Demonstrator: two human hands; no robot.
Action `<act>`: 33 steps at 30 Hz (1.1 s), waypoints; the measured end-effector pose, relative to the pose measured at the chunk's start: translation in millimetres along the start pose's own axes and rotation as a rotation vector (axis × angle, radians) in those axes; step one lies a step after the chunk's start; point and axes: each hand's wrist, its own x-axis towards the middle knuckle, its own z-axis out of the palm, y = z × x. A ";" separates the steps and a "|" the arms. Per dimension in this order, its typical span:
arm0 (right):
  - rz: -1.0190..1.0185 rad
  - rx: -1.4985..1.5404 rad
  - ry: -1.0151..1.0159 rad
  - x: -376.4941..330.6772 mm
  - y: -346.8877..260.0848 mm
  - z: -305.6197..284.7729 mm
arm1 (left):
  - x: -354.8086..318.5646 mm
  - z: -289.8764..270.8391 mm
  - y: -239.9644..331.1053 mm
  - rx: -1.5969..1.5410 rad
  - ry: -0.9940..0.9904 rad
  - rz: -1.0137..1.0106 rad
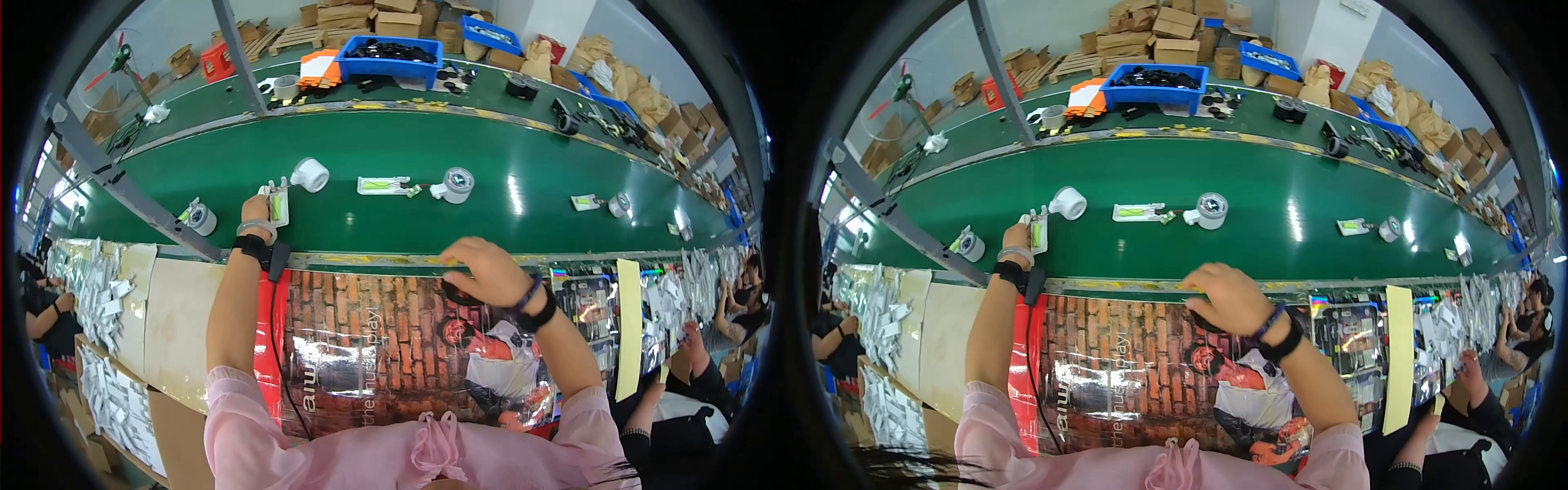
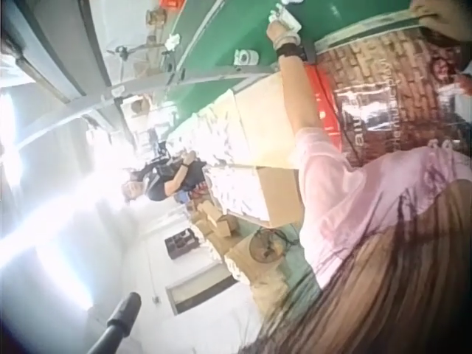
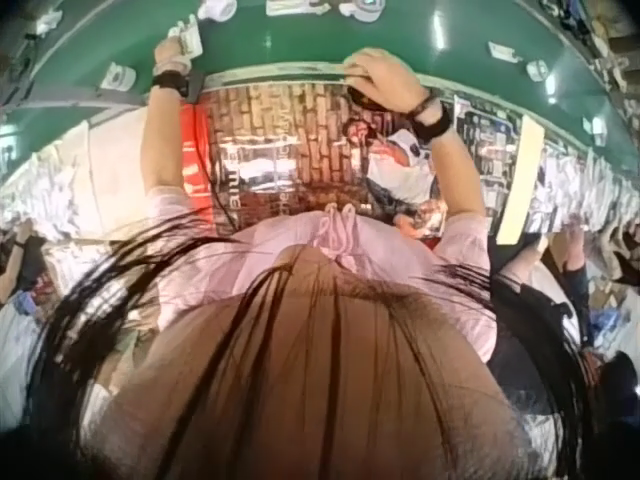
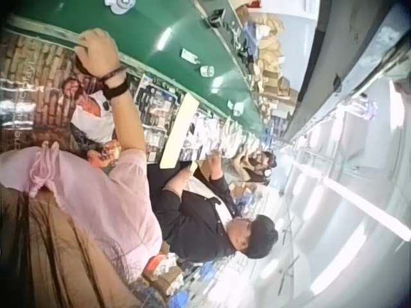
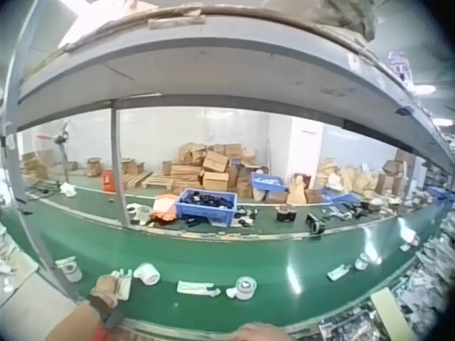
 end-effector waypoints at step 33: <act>0.259 -0.823 -0.229 146.5 101.3 65.6 | -36.9 -34.2 136.6 -0.943 -0.031 -0.552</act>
